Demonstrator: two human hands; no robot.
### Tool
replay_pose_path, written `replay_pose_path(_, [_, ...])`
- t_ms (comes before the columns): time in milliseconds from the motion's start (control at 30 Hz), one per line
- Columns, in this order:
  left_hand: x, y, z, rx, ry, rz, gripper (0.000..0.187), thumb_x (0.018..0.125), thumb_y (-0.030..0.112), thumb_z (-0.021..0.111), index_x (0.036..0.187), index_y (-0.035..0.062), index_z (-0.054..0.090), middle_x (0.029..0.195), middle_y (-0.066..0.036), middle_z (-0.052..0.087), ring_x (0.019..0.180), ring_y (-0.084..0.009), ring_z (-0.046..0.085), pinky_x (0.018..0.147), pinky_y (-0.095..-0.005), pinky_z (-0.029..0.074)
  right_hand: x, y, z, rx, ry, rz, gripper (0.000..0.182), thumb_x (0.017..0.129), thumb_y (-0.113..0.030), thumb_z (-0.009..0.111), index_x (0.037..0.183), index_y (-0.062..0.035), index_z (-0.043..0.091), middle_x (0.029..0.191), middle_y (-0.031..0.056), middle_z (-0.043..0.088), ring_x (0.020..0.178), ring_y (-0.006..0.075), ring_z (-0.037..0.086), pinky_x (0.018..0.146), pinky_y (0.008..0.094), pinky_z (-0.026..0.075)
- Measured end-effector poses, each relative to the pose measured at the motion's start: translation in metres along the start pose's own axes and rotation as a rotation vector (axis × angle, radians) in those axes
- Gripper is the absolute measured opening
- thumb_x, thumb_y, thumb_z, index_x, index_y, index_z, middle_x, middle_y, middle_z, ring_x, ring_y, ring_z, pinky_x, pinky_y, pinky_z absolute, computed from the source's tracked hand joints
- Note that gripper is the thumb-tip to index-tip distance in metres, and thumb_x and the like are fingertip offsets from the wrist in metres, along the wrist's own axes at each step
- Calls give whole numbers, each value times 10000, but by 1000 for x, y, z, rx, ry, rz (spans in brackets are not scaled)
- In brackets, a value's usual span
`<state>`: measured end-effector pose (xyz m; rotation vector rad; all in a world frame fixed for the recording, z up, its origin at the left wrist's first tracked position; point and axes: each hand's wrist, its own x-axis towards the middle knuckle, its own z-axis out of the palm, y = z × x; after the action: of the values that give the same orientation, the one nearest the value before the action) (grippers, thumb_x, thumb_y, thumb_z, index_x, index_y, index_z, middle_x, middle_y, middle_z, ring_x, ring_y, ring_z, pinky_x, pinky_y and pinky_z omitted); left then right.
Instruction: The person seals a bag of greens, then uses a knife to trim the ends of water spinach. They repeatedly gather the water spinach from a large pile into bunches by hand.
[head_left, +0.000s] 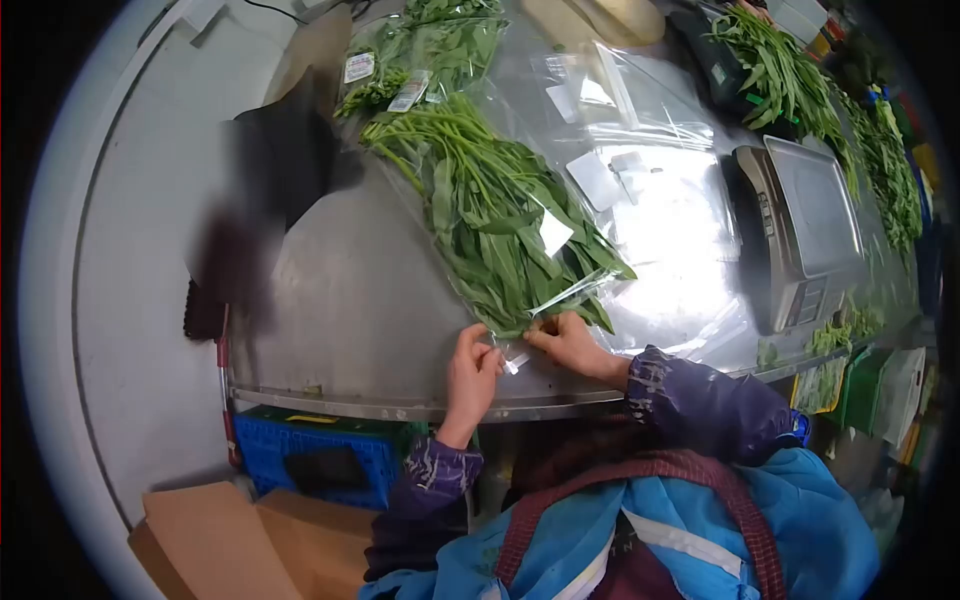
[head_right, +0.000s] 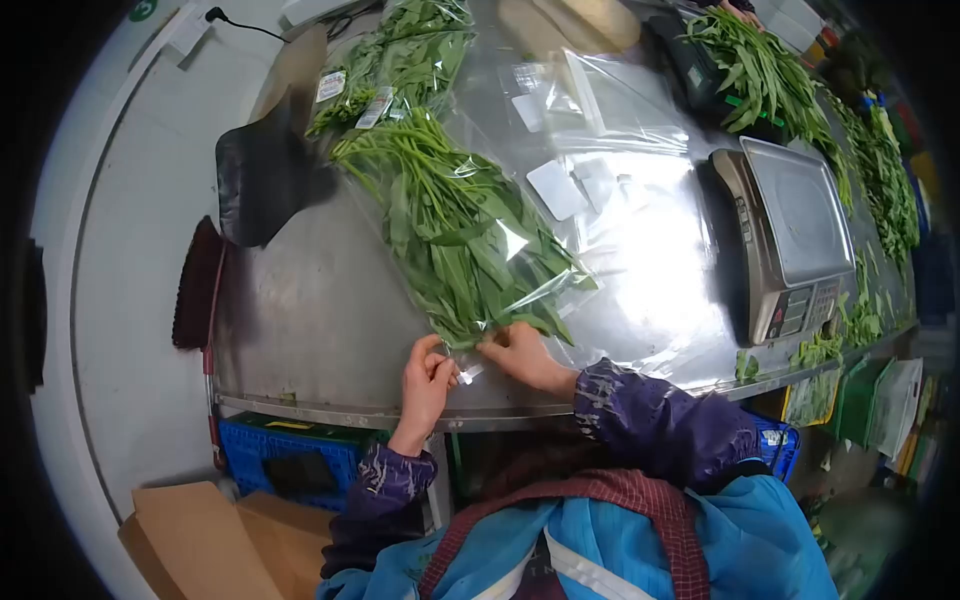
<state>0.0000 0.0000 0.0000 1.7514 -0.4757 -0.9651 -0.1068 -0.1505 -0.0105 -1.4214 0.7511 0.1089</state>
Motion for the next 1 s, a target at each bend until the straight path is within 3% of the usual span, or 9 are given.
replay_pose_path(67, [-1, 1, 5, -15, 5, 33, 318, 861, -7, 473, 1169, 10, 399, 709, -52, 540, 633, -90, 509, 562, -219, 428, -4, -5, -7, -311, 186, -114, 322, 789, -243, 607, 725, 73, 593, 564, 115, 565, 510, 196, 522, 503, 328, 431])
replay_pose_path(300, [14, 19, -12, -54, 106, 55, 285, 866, 1, 477, 1146, 11, 424, 743, -45, 518, 629, -82, 500, 545, -217, 414, 13, -15, -3, -47, 248, -105, 321, 768, -240, 622, 708, 74, 593, 543, 103, 552, 469, 157, 518, 481, 314, 417])
replay_pose_path(433, [50, 84, 0, 656, 276, 628, 356, 781, 31, 573, 1127, 29, 486, 944, -86, 528, 904, -235, 517, 771, -350, 421, 21, -16, -5, 130, 164, -2, 272, 816, -219, 581, 732, 39, 603, 562, 66, 569, 471, 133, 523, 474, 277, 423])
replay_pose_path(500, [73, 88, 26, 821, 147, 859, 422, 736, 98, 611, 1142, 69, 499, 1116, -91, 483, 1099, -283, 424, 926, -420, 328, 17, -19, -7, 250, 112, 13, 251, 836, -209, 560, 759, 26, 605, 589, 52, 583, 498, 118, 534, 479, 256, 429])
replay_pose_path(600, [97, 64, 48, 1112, 1, 978, 448, 731, 146, 607, 1165, 111, 500, 1200, -81, 438, 1187, -273, 358, 989, -454, 259, 11, -22, -14, 420, -6, 83, 201, 887, -170, 482, 937, 6, 566, 748, 40, 619, 625, 98, 571, 516, 226, 453])
replay_pose_path(733, [101, 52, 49, 1113, 17, 967, 426, 749, 142, 581, 1168, 131, 505, 1207, -72, 426, 1193, -273, 343, 995, -472, 248, -23, -18, -30, 407, 84, -23, 229, 871, -177, 513, 1025, -8, 521, 685, 33, 601, 603, 96, 556, 510, 232, 427])
replay_pose_path(800, [100, 52, 49, 1096, 5, 958, 417, 755, 141, 580, 1165, 134, 507, 1209, -70, 425, 1192, -271, 344, 995, -472, 248, -35, -7, -42, -118, 358, -150, 356, 829, -179, 576, 1127, -31, 450, 681, 47, 601, 603, 163, 582, 525, 289, 448])
replay_pose_path(933, [100, 53, 48, 1077, -7, 959, 450, 746, 101, 606, 1185, 123, 504, 1227, -79, 419, 1197, -278, 336, 996, -466, 237, -37, -18, -52, -585, 541, -15, 401, 742, -232, 659, 1048, -38, 489, 640, 106, 576, 630, 317, 582, 570, 419, 446])
replay_pose_path(1000, [100, 54, 48, 1072, -15, 956, 453, 748, 101, 605, 1188, 121, 500, 1227, -80, 419, 1196, -279, 336, 998, -466, 234, -28, -15, -52, -719, 537, -51, 365, 745, -236, 654, 1006, -32, 502, 636, 113, 575, 630, 320, 582, 568, 422, 443])
